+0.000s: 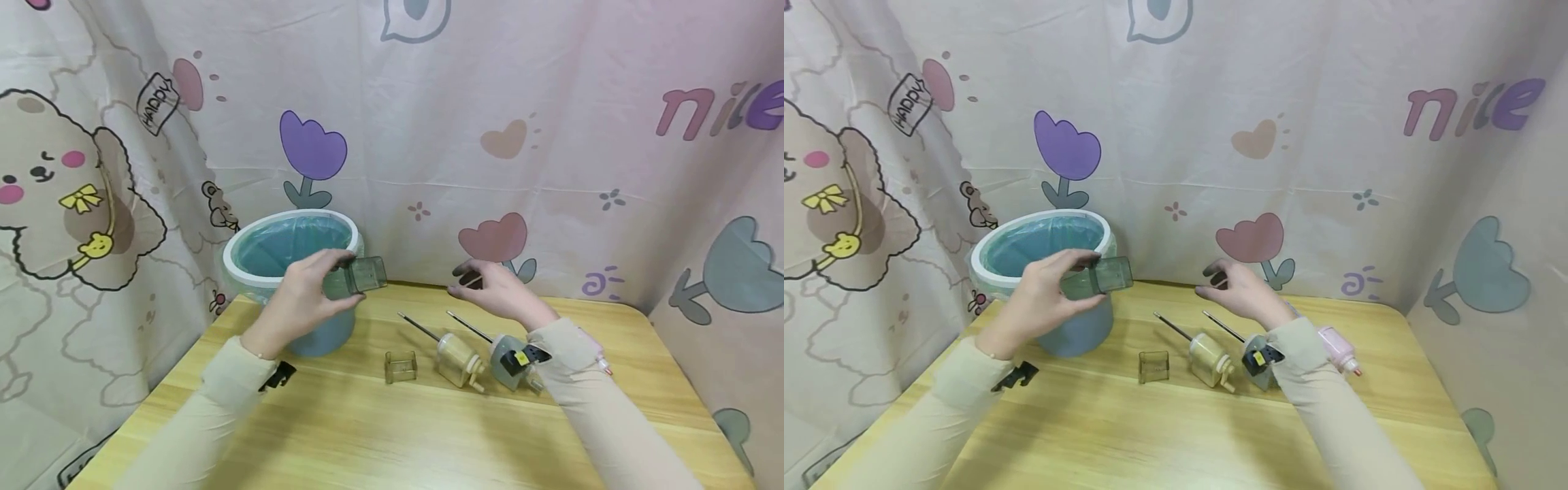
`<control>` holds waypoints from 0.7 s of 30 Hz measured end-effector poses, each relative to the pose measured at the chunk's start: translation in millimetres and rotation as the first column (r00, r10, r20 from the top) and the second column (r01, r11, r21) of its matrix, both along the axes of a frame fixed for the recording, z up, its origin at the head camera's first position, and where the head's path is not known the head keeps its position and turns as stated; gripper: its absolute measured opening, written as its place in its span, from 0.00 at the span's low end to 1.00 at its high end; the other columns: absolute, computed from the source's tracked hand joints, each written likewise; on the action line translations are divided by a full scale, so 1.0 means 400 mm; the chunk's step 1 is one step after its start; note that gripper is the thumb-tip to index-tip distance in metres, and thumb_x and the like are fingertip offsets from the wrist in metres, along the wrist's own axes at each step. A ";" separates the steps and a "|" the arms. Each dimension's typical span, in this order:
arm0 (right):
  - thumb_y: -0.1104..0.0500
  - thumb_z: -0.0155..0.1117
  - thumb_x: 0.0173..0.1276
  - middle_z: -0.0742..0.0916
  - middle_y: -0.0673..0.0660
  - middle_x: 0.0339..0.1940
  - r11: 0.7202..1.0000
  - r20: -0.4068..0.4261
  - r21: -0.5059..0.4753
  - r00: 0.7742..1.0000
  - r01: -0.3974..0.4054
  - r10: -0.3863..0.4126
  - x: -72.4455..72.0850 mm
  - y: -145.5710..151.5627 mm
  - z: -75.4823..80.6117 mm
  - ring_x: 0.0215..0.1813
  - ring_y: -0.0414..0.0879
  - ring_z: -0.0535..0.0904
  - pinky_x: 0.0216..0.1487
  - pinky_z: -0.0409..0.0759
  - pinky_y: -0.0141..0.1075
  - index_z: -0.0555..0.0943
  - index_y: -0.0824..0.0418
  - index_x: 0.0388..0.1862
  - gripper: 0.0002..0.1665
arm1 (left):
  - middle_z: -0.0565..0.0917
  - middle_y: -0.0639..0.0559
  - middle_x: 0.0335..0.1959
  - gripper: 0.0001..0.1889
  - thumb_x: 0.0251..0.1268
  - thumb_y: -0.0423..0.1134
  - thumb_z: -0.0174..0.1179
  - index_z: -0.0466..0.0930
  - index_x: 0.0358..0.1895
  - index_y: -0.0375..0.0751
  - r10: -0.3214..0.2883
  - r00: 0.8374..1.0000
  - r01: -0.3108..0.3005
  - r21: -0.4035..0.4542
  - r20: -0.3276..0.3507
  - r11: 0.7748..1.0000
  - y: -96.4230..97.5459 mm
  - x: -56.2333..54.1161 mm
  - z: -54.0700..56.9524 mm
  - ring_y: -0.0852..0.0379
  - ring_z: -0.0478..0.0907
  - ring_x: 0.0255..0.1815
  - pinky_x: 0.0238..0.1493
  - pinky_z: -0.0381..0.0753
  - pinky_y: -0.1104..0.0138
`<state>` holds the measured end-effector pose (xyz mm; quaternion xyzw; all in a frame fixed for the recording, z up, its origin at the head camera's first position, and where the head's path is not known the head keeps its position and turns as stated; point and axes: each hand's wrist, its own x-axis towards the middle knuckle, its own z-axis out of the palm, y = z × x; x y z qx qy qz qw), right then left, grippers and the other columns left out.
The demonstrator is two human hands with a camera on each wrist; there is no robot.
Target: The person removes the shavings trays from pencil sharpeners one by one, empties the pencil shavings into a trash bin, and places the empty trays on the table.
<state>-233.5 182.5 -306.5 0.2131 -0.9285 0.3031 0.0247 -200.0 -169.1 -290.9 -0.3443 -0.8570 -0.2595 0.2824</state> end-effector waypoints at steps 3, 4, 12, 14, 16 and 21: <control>0.47 0.69 0.77 0.90 0.66 0.59 1.000 0.014 0.004 1.000 0.009 -0.009 0.018 0.044 -0.022 0.63 0.62 0.87 0.64 0.86 0.58 0.81 0.65 0.67 0.29 | 0.90 0.44 0.57 0.34 0.54 0.40 0.84 0.81 0.65 0.37 -0.033 0.999 0.033 0.003 0.003 0.999 0.026 0.013 -0.019 0.48 0.88 0.54 0.56 0.92 0.54; 0.47 0.69 0.77 0.89 0.66 0.60 1.000 0.018 0.004 1.000 0.012 -0.012 0.025 0.059 -0.030 0.63 0.63 0.86 0.64 0.86 0.58 0.81 0.65 0.67 0.29 | 0.90 0.45 0.56 0.34 0.53 0.40 0.85 0.82 0.64 0.37 -0.048 0.999 0.048 0.008 0.009 0.999 0.035 0.015 -0.026 0.49 0.89 0.52 0.55 0.92 0.55; 0.43 0.71 0.75 0.87 0.68 0.63 0.996 0.075 0.039 0.993 0.084 -0.087 0.079 0.150 -0.083 0.63 0.64 0.85 0.64 0.84 0.62 0.80 0.65 0.69 0.34 | 0.92 0.46 0.50 0.34 0.51 0.42 0.86 0.83 0.62 0.37 -0.124 0.984 0.119 0.043 0.127 0.992 0.103 0.034 -0.097 0.50 0.91 0.49 0.55 0.92 0.60; 0.42 0.72 0.74 0.86 0.69 0.63 0.995 0.075 0.047 0.993 0.082 -0.086 0.088 0.158 -0.094 0.63 0.65 0.84 0.64 0.83 0.63 0.79 0.65 0.68 0.36 | 0.93 0.46 0.50 0.33 0.51 0.42 0.86 0.83 0.61 0.36 -0.150 0.975 0.142 0.057 0.162 0.988 0.115 0.041 -0.118 0.51 0.91 0.50 0.56 0.92 0.61; 0.41 0.73 0.73 0.86 0.68 0.63 0.995 0.079 0.057 0.993 0.082 -0.087 0.096 0.164 -0.106 0.63 0.66 0.84 0.64 0.83 0.63 0.79 0.64 0.69 0.36 | 0.93 0.46 0.50 0.32 0.52 0.41 0.85 0.82 0.60 0.37 -0.176 0.965 0.168 0.059 0.194 0.984 0.131 0.048 -0.141 0.51 0.92 0.50 0.56 0.92 0.62; 0.42 0.74 0.72 0.87 0.68 0.62 0.992 0.062 0.081 0.993 0.093 -0.098 0.120 0.177 -0.141 0.63 0.67 0.85 0.63 0.85 0.63 0.80 0.64 0.68 0.36 | 0.93 0.45 0.51 0.31 0.54 0.41 0.84 0.80 0.60 0.38 -0.253 0.928 0.247 0.054 0.274 0.967 0.180 0.062 -0.202 0.52 0.92 0.50 0.58 0.91 0.65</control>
